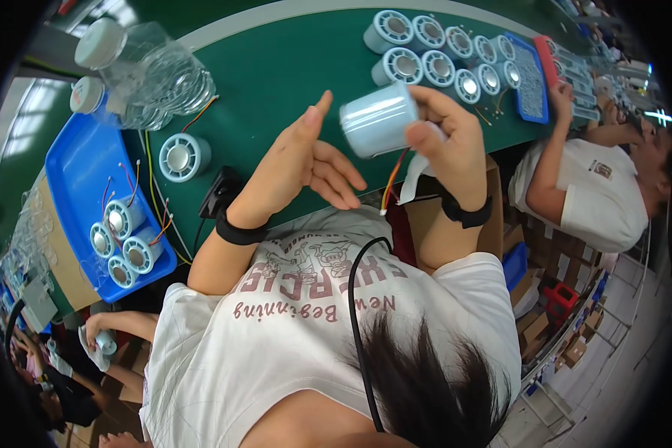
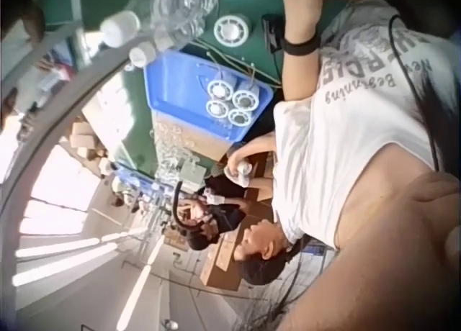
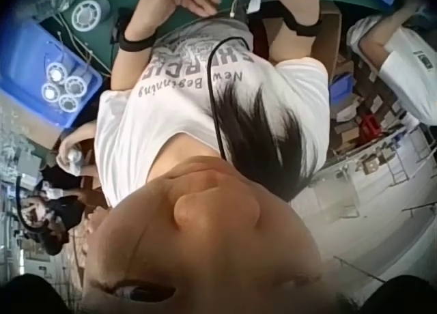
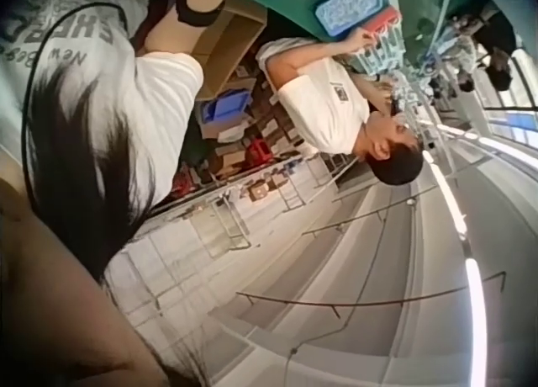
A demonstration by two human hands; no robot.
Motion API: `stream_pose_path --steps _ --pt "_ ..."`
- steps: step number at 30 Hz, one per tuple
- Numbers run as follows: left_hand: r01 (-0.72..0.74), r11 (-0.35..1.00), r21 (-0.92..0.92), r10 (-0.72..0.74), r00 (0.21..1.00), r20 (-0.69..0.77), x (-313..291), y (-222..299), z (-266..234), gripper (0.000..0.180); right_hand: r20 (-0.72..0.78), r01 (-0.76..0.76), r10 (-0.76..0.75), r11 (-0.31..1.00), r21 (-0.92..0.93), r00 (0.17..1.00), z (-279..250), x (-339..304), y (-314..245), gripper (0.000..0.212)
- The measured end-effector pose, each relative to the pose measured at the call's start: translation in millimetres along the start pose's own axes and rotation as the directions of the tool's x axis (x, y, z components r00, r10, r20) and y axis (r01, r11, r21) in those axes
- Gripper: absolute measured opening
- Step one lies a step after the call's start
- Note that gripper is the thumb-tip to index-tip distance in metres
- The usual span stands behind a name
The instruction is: Cleaning small cylindrical electronic components with a cloth at an assembly line station.
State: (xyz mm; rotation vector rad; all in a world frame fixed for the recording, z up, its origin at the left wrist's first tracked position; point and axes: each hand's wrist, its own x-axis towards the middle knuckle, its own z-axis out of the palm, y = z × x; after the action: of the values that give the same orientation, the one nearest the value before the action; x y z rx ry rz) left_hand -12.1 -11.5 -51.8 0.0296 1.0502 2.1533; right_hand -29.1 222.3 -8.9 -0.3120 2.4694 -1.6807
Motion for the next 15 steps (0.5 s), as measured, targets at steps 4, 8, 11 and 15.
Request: stream_pose_path --steps 4,8,11,15 --pt "-0.028 0.989 0.143 0.033 0.999 -0.036 -1.5 2.1 12.0 0.079 -0.286 -0.023 0.053 0.994 0.108 0.957 -54.0 -15.3 -9.2 0.060" --pt "-0.083 0.975 0.206 0.085 0.996 0.000 -0.2 2.5 17.2 0.074 -0.266 0.076 -0.052 0.994 0.083 0.963 -77.0 -31.7 -3.8 0.060" --pt "-0.121 0.972 0.201 0.121 0.993 0.012 4.1 3.2 17.0 0.070 -0.476 -0.017 -0.019 0.997 -0.071 0.879 -111.0 -36.3 13.5 0.058" --pt "-0.175 0.972 0.159 0.183 0.983 -0.035 3.4 3.2 8.6 0.064 -0.763 -0.550 0.154 0.782 -0.294 0.628 -156.6 -16.5 33.2 0.068"
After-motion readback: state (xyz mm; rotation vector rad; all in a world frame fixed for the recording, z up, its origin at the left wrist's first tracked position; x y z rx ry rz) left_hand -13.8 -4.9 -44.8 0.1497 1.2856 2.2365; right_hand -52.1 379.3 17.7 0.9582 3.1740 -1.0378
